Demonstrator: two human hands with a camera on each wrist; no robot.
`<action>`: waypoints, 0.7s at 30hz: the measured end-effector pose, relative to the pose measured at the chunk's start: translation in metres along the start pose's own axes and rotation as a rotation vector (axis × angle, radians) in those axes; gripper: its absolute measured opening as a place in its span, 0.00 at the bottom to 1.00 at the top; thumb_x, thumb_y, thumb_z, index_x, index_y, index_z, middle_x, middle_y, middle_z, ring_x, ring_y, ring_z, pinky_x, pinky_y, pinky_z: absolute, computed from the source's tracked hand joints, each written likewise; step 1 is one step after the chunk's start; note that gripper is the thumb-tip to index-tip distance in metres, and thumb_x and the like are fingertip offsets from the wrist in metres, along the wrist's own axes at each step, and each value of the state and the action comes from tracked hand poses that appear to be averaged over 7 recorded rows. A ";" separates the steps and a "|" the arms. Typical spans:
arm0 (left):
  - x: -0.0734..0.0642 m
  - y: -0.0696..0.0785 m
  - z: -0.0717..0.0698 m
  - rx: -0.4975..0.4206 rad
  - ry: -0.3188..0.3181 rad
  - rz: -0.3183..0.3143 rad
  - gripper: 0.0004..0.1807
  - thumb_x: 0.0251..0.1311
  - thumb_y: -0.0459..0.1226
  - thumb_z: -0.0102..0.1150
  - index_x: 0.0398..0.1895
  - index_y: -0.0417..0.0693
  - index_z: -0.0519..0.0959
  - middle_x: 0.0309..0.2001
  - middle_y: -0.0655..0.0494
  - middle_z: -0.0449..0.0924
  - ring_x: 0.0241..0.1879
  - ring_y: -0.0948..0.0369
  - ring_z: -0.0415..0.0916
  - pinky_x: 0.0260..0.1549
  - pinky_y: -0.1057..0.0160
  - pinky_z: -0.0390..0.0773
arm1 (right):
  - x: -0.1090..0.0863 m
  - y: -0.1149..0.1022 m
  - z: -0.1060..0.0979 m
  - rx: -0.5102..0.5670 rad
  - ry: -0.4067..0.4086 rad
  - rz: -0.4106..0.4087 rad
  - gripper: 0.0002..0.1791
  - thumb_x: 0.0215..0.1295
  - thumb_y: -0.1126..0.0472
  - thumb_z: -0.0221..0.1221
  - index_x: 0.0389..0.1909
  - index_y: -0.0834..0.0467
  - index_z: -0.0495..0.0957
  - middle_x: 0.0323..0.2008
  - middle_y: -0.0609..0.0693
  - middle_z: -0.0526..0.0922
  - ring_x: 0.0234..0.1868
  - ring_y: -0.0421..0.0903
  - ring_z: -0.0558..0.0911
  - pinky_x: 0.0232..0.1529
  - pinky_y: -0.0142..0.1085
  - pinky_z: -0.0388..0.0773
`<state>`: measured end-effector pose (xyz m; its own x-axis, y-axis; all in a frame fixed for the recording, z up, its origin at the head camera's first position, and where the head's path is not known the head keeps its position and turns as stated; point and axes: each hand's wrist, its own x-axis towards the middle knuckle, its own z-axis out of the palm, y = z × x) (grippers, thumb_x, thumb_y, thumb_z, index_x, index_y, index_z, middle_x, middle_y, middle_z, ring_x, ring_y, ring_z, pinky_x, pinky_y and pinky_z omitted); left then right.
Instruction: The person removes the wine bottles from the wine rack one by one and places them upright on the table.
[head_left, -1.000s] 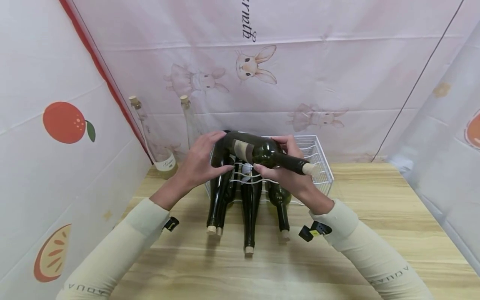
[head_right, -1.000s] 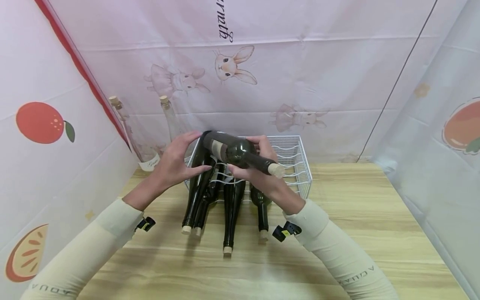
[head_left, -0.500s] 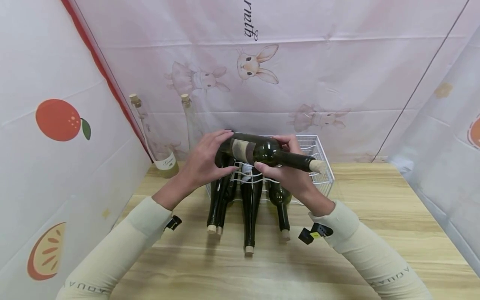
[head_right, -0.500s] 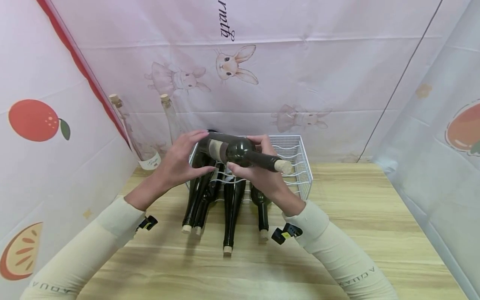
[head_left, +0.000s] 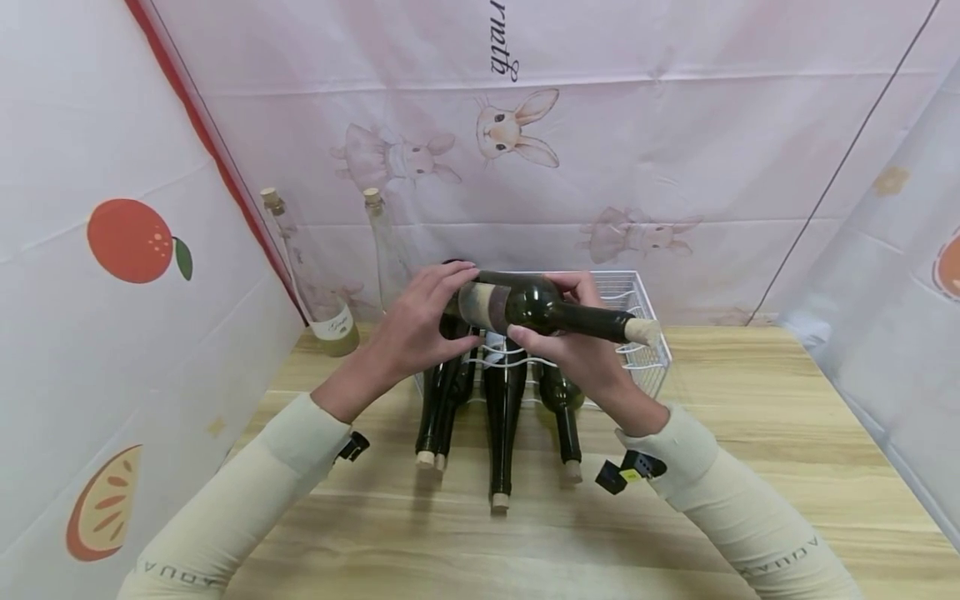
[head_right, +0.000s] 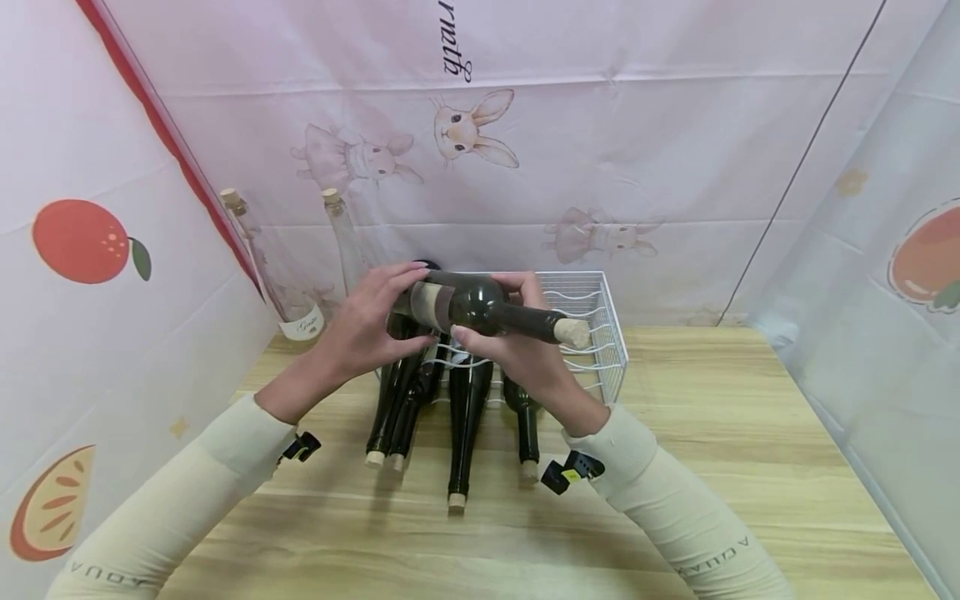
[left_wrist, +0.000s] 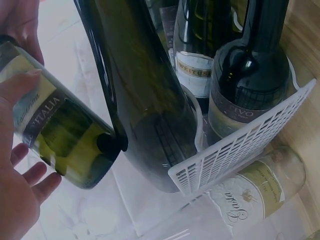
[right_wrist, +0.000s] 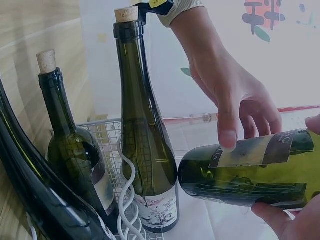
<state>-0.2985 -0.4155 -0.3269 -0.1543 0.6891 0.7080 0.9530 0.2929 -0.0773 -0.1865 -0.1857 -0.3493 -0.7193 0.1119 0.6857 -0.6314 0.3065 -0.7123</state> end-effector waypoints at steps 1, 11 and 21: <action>0.000 0.001 0.000 -0.001 0.002 0.002 0.50 0.46 0.44 0.84 0.73 0.41 0.68 0.70 0.43 0.73 0.69 0.46 0.70 0.71 0.48 0.73 | 0.000 0.000 0.000 0.005 0.001 0.000 0.38 0.52 0.69 0.75 0.62 0.64 0.67 0.59 0.56 0.79 0.52 0.47 0.82 0.50 0.28 0.83; 0.004 0.007 0.000 0.011 0.013 0.036 0.50 0.45 0.45 0.84 0.72 0.43 0.70 0.69 0.44 0.75 0.69 0.47 0.71 0.69 0.48 0.75 | -0.002 -0.006 0.004 0.065 0.003 -0.014 0.37 0.50 0.72 0.74 0.60 0.68 0.66 0.58 0.59 0.79 0.51 0.48 0.82 0.48 0.30 0.86; 0.005 0.009 -0.001 0.058 0.012 0.058 0.50 0.45 0.46 0.85 0.72 0.44 0.70 0.67 0.45 0.76 0.67 0.48 0.74 0.66 0.49 0.78 | -0.003 -0.003 0.006 0.117 -0.004 -0.044 0.37 0.48 0.73 0.73 0.59 0.69 0.67 0.59 0.60 0.79 0.53 0.46 0.82 0.50 0.32 0.86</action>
<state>-0.2902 -0.4100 -0.3237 -0.0961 0.6984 0.7093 0.9435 0.2909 -0.1586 -0.1843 -0.1926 -0.3503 -0.6910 0.0971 0.7163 -0.6918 0.1982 -0.6943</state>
